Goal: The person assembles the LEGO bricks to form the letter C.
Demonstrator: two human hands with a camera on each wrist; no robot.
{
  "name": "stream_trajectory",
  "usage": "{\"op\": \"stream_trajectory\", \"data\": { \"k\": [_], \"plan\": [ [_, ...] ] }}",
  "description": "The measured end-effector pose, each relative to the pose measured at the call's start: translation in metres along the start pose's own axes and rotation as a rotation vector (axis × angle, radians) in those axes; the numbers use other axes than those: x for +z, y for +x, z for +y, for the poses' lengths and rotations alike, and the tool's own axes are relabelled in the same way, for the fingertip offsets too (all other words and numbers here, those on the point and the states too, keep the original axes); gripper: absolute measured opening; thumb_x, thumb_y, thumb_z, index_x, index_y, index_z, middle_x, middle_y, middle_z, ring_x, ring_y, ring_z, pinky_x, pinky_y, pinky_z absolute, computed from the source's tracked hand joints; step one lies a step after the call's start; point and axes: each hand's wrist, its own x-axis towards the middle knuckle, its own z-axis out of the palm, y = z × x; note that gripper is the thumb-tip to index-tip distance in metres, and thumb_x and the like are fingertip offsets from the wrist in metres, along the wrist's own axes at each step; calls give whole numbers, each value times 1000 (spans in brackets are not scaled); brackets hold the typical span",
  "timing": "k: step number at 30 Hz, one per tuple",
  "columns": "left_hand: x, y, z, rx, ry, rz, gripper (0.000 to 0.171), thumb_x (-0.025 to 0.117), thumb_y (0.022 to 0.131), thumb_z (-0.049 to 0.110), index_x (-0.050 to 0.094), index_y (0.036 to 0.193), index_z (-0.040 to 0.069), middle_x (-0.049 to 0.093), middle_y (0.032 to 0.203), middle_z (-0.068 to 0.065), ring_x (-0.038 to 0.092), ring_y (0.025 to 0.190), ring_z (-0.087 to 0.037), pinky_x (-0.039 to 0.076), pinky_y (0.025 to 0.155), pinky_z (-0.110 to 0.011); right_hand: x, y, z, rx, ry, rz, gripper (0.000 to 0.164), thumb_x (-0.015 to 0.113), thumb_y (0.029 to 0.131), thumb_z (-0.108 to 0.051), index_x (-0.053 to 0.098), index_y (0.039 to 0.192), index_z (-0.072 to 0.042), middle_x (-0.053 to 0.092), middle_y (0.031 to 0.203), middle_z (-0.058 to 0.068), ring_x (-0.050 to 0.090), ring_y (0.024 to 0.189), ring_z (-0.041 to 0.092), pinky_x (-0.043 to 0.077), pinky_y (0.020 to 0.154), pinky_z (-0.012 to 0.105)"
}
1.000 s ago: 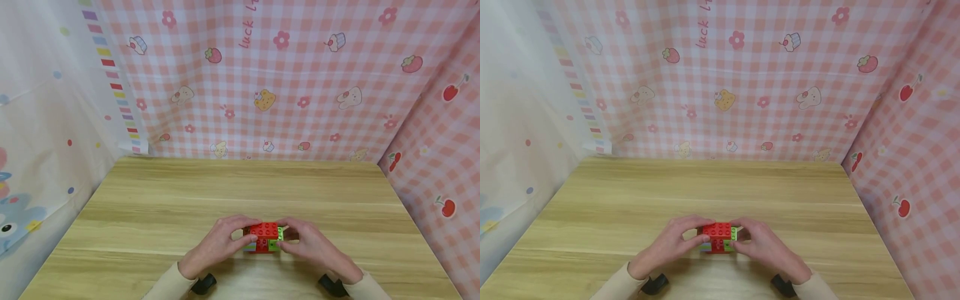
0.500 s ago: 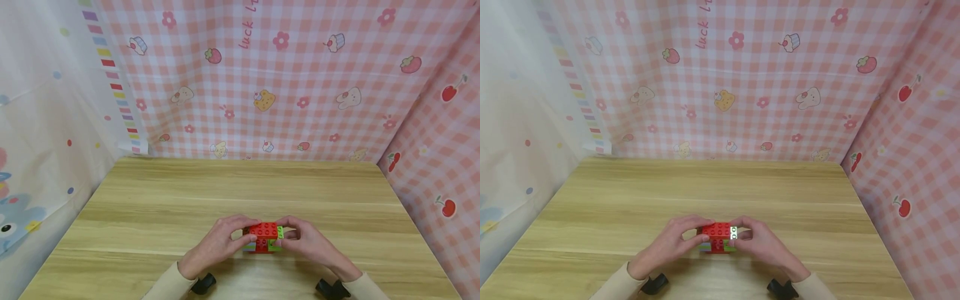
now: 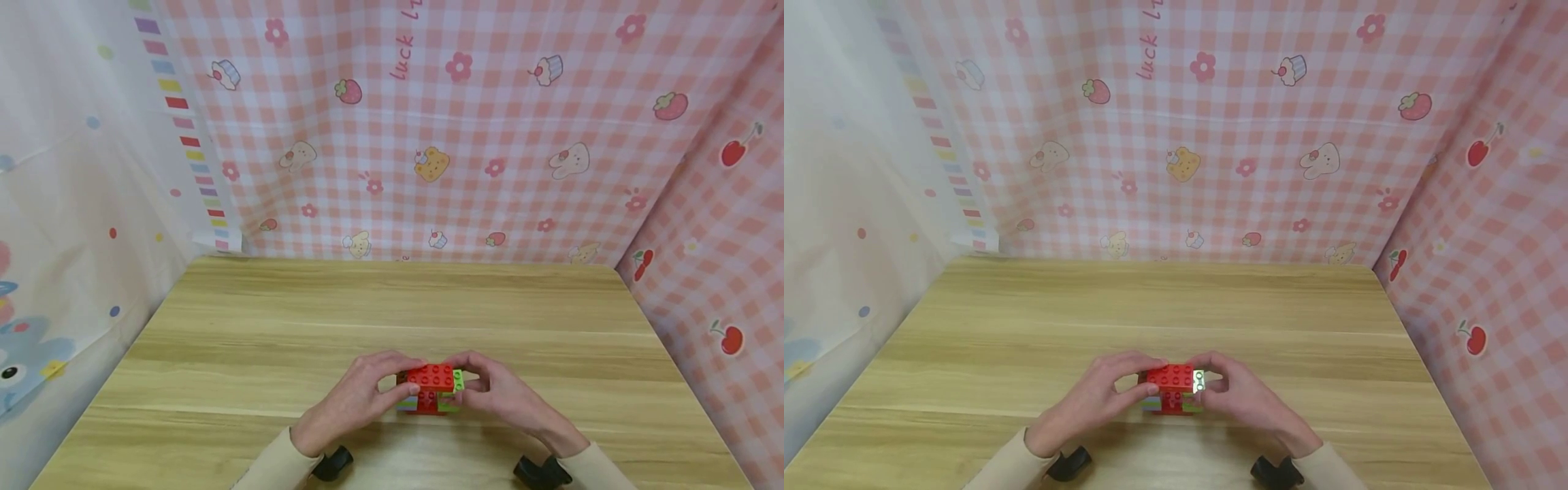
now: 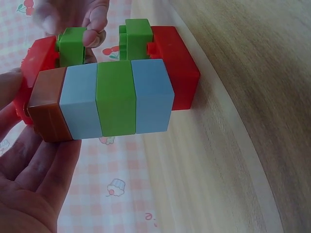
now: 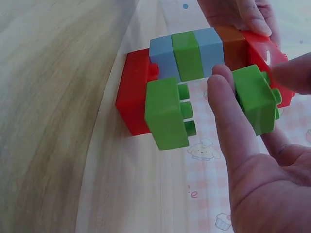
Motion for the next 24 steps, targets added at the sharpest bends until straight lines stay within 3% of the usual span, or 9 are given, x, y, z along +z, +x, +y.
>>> {"op": "stream_trajectory", "data": {
  "k": [8, 24],
  "plan": [
    [0, 1, 0, 13, 1, 8, 34, 72, 99, 29, 71, 131, 16, 74, 122, 3, 69, 110, -12, 51, 92, -42, 9, 1, -7, 12, 71, 49, 51, 60, 107, -24, 47, 141, 12, 57, 133, 25, 65, 116, 42, 57, 96, 48],
    [1, 1, 1, -3, 7, 5, 33, 72, 99, 29, 72, 130, 17, 75, 119, 4, 69, 108, -11, 50, 89, -39, 14, 3, -11, 18, 151, 94, 50, 64, 104, -18, 49, 136, 17, 60, 126, 24, 66, 115, 40, 57, 96, 48]
  ]
}}
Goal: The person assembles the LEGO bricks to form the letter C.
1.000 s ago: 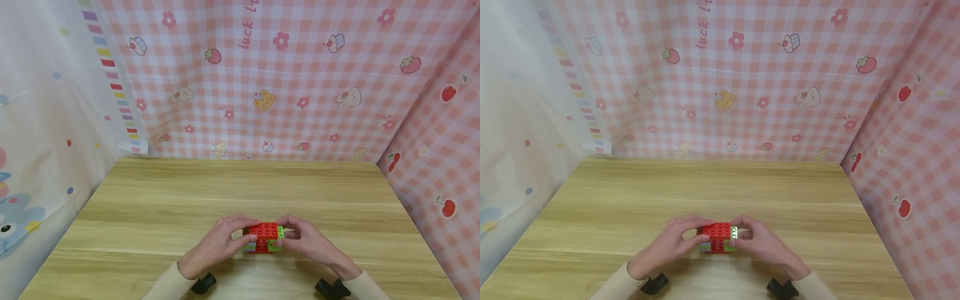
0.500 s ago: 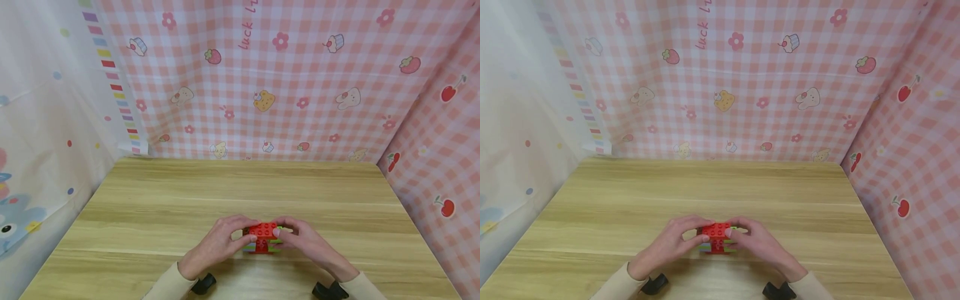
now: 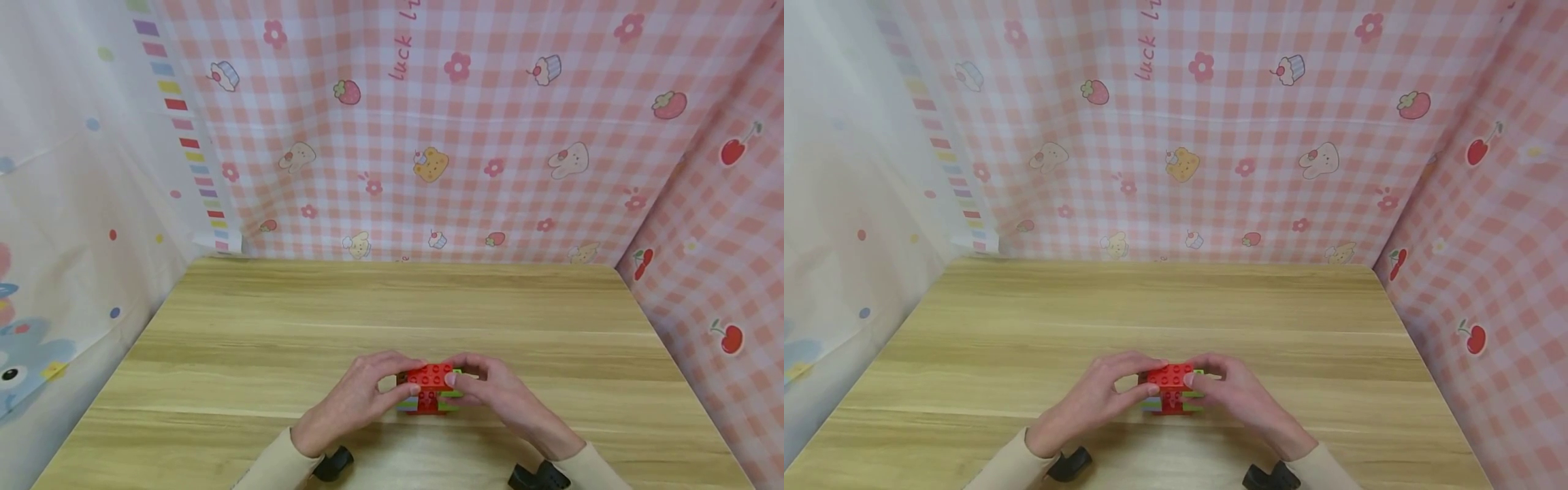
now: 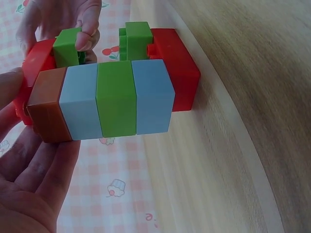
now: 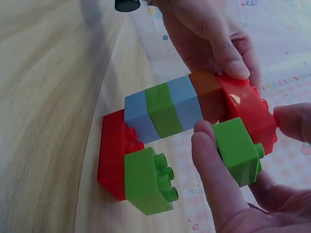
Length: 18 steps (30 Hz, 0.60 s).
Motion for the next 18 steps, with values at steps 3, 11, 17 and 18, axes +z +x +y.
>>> {"op": "stream_trajectory", "data": {
  "k": [3, 11, 17, 18],
  "plan": [
    [0, 0, 0, -3, 2, 1, 34, 73, 98, 30, 72, 130, 18, 75, 118, 5, 69, 108, -11, 48, 88, -37, 1, 0, 0, 5, 14, 14, 50, 65, 104, -17, 48, 136, 17, 61, 125, 23, 67, 113, 38, 58, 95, 47],
    [2, -1, -1, 55, -14, 12, 33, 73, 99, 27, 72, 130, 15, 75, 114, 3, 70, 103, -10, 56, 87, -36, 4, -4, -5, 13, -34, 52, 52, 67, 102, -18, 49, 139, 13, 60, 130, 23, 67, 111, 30, 58, 95, 47],
    [1, -1, 1, -13, -32, -11, 34, 68, 101, 32, 70, 132, 15, 74, 120, 4, 69, 109, -12, 55, 93, -41, 3, -5, -6, -10, -191, 60, 49, 63, 105, -28, 53, 139, 7, 61, 131, 20, 66, 113, 29, 58, 96, 45],
    [1, -1, 1, -23, -33, -14, 35, 68, 102, 33, 70, 132, 15, 74, 121, 4, 69, 110, -12, 54, 94, -42, 3, -5, -7, -22, -245, 69, 48, 61, 106, -30, 55, 138, 5, 63, 130, 18, 67, 113, 28, 59, 95, 43]
  ]
}}
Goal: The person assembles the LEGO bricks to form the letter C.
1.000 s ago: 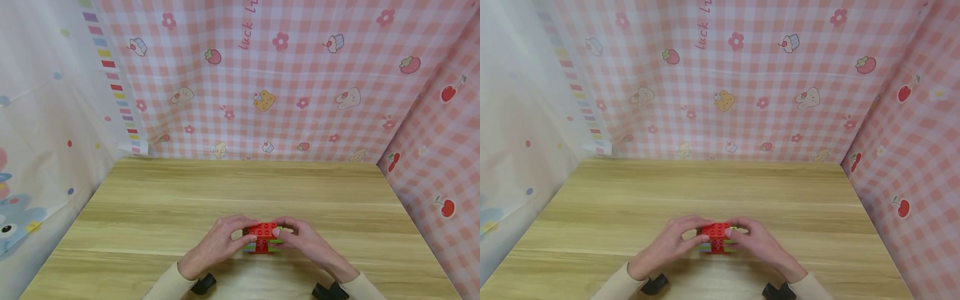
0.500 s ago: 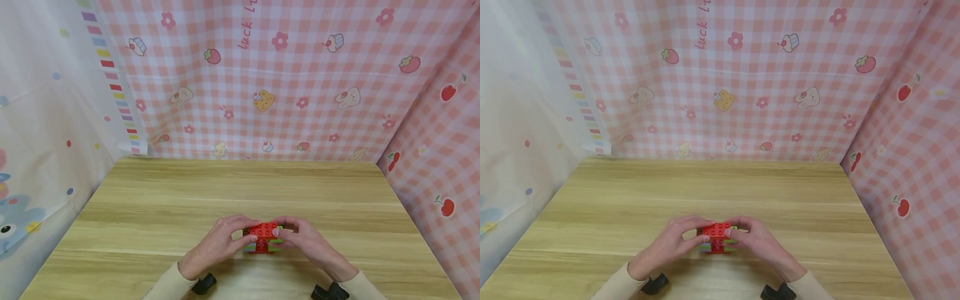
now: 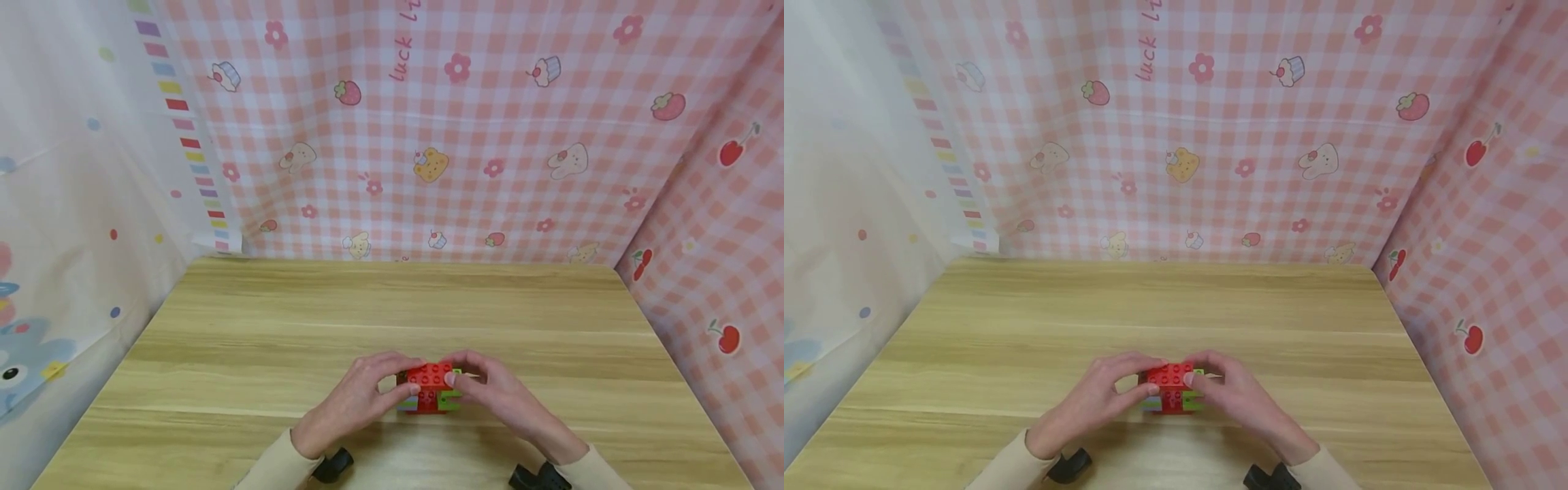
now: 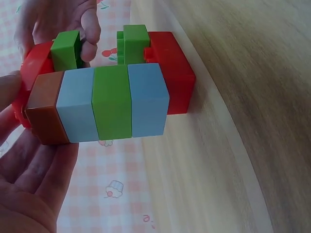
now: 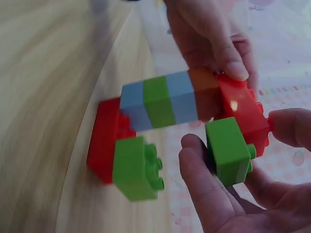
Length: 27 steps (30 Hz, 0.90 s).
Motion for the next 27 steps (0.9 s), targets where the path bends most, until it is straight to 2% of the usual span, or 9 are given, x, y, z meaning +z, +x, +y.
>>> {"op": "stream_trajectory", "data": {
  "k": [2, 4, 8, 10, 13, 16, 19, 22, 27],
  "plan": [
    [0, 0, -1, -16, 7, -2, 37, 68, 101, 34, 69, 134, 16, 73, 124, 4, 68, 113, -14, 52, 95, -45, 1, -1, 0, -32, -116, 29, 47, 60, 107, -34, 57, 138, 2, 66, 128, 14, 68, 110, 26, 59, 91, 39],
    [1, 0, -2, -13, 12, -1, 40, 70, 100, 33, 68, 136, 15, 72, 127, 2, 68, 115, -16, 52, 98, -46, 2, -3, 1, -58, -240, 82, 49, 60, 106, -38, 59, 139, -3, 67, 129, 12, 68, 112, 27, 58, 93, 39],
    [1, -1, -6, 30, 12, -11, 50, 75, 96, 28, 63, 141, 9, 68, 135, -5, 66, 121, -22, 54, 103, -45, 3, -8, 3, -128, -440, 167, 56, 69, 100, -43, 57, 145, -11, 63, 139, 11, 64, 121, 34, 54, 100, 52],
    [1, -3, -8, 34, 7, -24, 57, 76, 95, 27, 58, 146, 10, 65, 140, -5, 64, 125, -23, 52, 106, -45, 2, -10, 6, -175, -530, 203, 60, 75, 96, -42, 56, 146, -15, 60, 144, 9, 61, 124, 34, 53, 100, 56],
    [0, -7, -9, 10, -10, -37, 64, 77, 95, 27, 51, 153, 15, 60, 146, -3, 61, 128, -22, 50, 107, -45, -1, -13, 11, -275, -643, 233, 60, 81, 92, -34, 58, 144, -15, 60, 143, 5, 62, 122, 29, 56, 96, 52],
    [0, -10, -12, -14, -34, -35, 67, 78, 94, 23, 49, 154, 17, 61, 143, -2, 62, 123, -20, 53, 105, -42, -2, -13, 14, -364, -687, 247, 55, 85, 88, -20, 62, 137, -12, 64, 134, 3, 65, 116, 23, 59, 93, 44],
    [1, -12, -14, -18, -60, -21, 65, 78, 94, 17, 50, 152, 14, 62, 135, -3, 65, 115, -18, 56, 99, -36, -2, -12, 14, -389, -687, 249, 47, 85, 87, -9, 65, 130, -9, 67, 125, 1, 67, 110, 20, 60, 91, 38],
    [2, -12, -16, -24, -109, 4, 60, 76, 95, 13, 51, 149, 10, 63, 132, -6, 67, 113, -19, 57, 97, -32, -3, -11, 12, -345, -643, 241, 40, 82, 90, -8, 67, 127, -9, 70, 121, 0, 69, 108, 20, 60, 90, 39],
    [2, -11, -17, -58, -206, 45, 49, 72, 98, 12, 54, 143, 8, 65, 133, -9, 68, 113, -24, 58, 95, -35, -7, -7, 8, -238, -562, 195, 34, 76, 97, -21, 67, 127, -9, 72, 119, 3, 70, 105, 22, 60, 91, 45]
  ]
}}
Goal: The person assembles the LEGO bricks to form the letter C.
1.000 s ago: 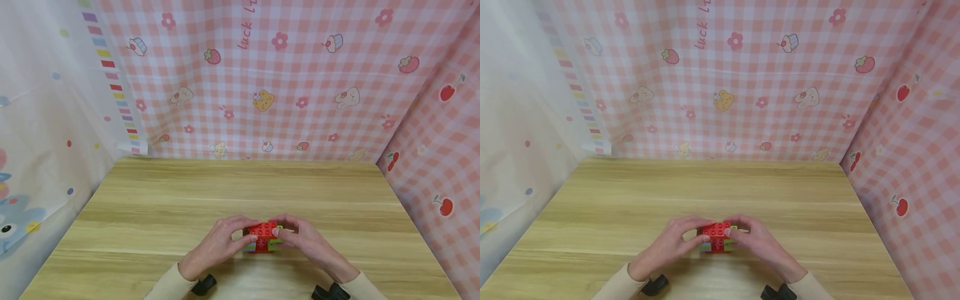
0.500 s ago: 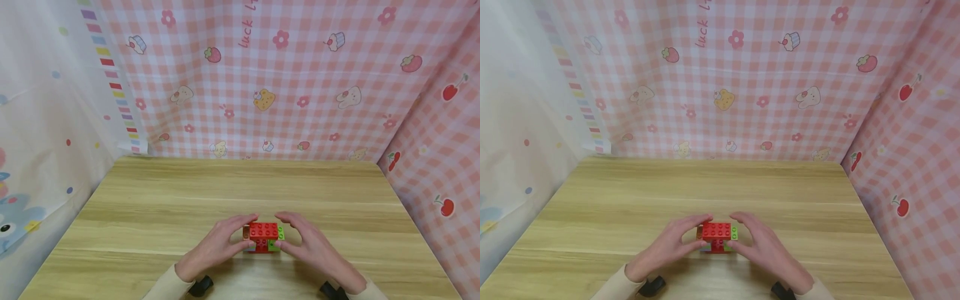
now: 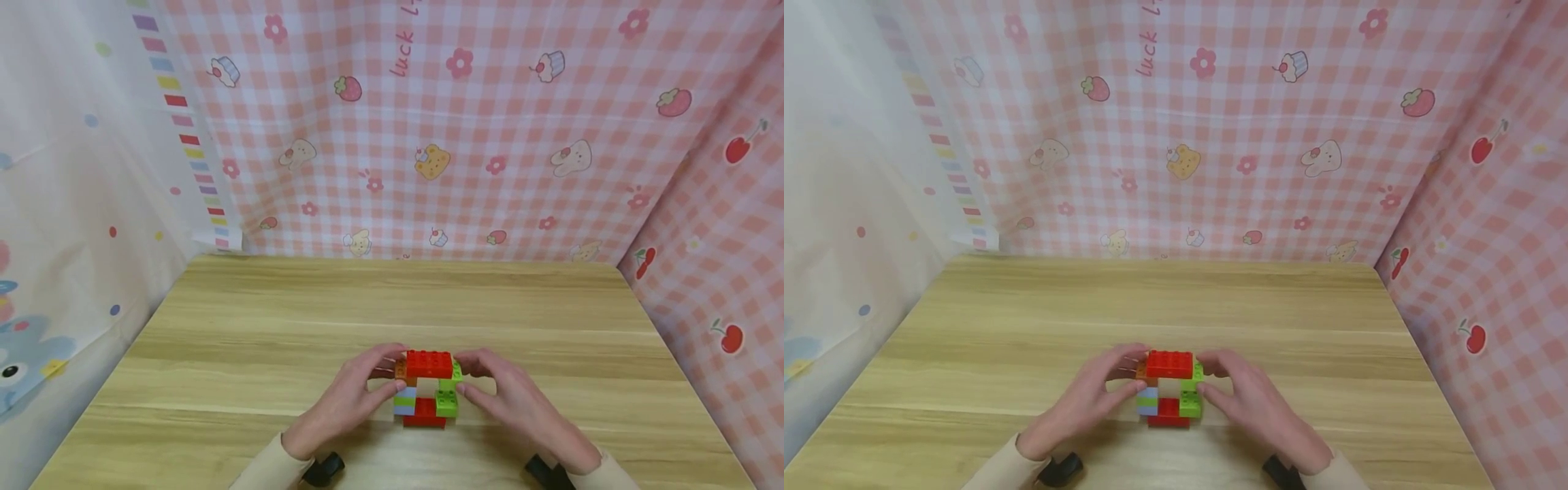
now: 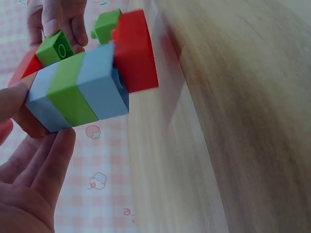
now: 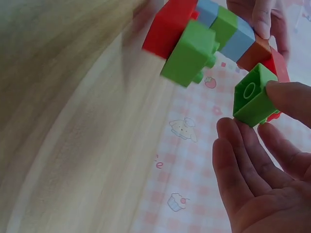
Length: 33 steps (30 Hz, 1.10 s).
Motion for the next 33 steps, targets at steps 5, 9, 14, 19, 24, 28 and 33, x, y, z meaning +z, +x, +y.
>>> {"op": "stream_trajectory", "data": {
  "k": [5, 9, 14, 19, 24, 28, 33],
  "plan": [
    [-2, 3, -2, -45, -29, 10, 39, 70, 100, 12, 59, 137, 8, 67, 131, -8, 69, 111, -24, 58, 93, -30, -1, 8, 4, 25, 71, -37, 33, 73, 99, -25, 68, 126, -6, 73, 119, 4, 71, 103, 19, 60, 92, 38],
    [-3, 7, -6, -76, -40, 21, 37, 71, 100, 12, 62, 136, 8, 67, 129, -8, 71, 108, -24, 59, 90, -26, -2, 15, 8, 84, 133, -79, 35, 72, 100, -26, 69, 126, -4, 73, 120, 7, 70, 102, 17, 60, 90, 33],
    [-4, 10, -11, -117, -35, 32, 37, 71, 100, 11, 63, 136, 7, 67, 127, -7, 71, 107, -23, 59, 86, -24, -1, 24, 14, 158, 167, -118, 39, 70, 101, -32, 69, 127, -4, 73, 120, 6, 68, 102, 15, 58, 89, 28],
    [-6, 13, -15, -151, 4, 22, 37, 70, 100, 13, 64, 136, 7, 67, 129, -6, 69, 108, -20, 58, 90, -28, 1, 29, 20, 174, 161, -142, 40, 70, 101, -35, 69, 128, -6, 72, 119, 3, 67, 103, 16, 56, 89, 28],
    [-8, 15, -17, -187, 24, -5, 38, 69, 101, 16, 63, 138, 8, 66, 130, -7, 69, 107, -19, 58, 92, -31, 2, 34, 24, 195, 163, -174, 38, 69, 101, -35, 69, 128, -9, 71, 119, 1, 65, 105, 16, 56, 92, 30],
    [-8, 17, -20, -223, 37, -28, 38, 67, 103, 19, 62, 139, 8, 67, 128, -6, 68, 108, -19, 58, 92, -33, 3, 37, 26, 213, 174, -201, 37, 69, 101, -33, 69, 128, -8, 70, 120, 2, 64, 106, 17, 56, 92, 32],
    [-8, 21, -22, -274, 73, -45, 38, 67, 103, 19, 62, 139, 6, 68, 125, -8, 67, 109, -21, 57, 95, -38, 5, 41, 28, 237, 198, -230, 38, 72, 98, -29, 68, 129, -6, 69, 125, 6, 65, 109, 22, 57, 94, 39]
  ]
}}
